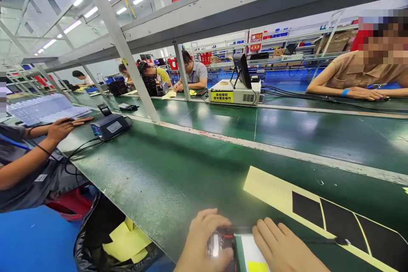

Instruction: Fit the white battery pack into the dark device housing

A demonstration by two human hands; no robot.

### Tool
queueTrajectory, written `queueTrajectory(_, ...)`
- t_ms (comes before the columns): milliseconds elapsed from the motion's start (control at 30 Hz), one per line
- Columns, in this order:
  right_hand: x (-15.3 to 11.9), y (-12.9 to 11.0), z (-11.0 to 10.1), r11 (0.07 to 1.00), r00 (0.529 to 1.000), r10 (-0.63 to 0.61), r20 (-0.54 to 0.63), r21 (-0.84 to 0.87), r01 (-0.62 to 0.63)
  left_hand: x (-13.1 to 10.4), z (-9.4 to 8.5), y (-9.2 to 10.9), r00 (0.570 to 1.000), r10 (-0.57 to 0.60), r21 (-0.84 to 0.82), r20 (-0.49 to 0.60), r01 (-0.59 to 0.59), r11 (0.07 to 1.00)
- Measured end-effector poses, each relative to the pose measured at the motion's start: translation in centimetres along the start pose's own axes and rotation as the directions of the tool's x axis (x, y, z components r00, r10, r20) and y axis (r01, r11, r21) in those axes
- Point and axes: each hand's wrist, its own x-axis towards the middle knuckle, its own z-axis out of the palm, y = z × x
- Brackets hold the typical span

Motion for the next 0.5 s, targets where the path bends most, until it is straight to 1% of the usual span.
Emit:
queueTrajectory(100,0.4,0.5,0.4,0.997,0.998,0.035,-0.055,0.065,-0.032,0.1,0.0,0.6,1.000,0.009,0.011,0.029,-0.009,1.000)
queueTrajectory(200,0.5,1.3,0.2,0.992,0.999,0.035,-0.020,0.124,-0.032,0.1,-0.1,1.0,0.998,0.033,0.024,0.060,-0.034,0.999)
queueTrajectory(333,0.4,2.0,-1.0,0.994,0.999,0.042,-0.019,0.097,-0.040,0.1,0.1,0.9,0.996,0.057,0.036,0.063,-0.059,0.998)
queueTrajectory(400,0.3,2.0,-1.4,0.989,0.998,0.058,0.013,0.132,-0.060,-0.2,0.2,0.4,0.997,0.069,0.027,0.038,-0.070,0.997)
queueTrajectory(500,0.1,1.7,-1.6,0.952,0.989,0.121,0.083,0.274,-0.139,-1.2,0.3,-0.7,0.992,0.109,0.004,-0.061,-0.109,0.994)
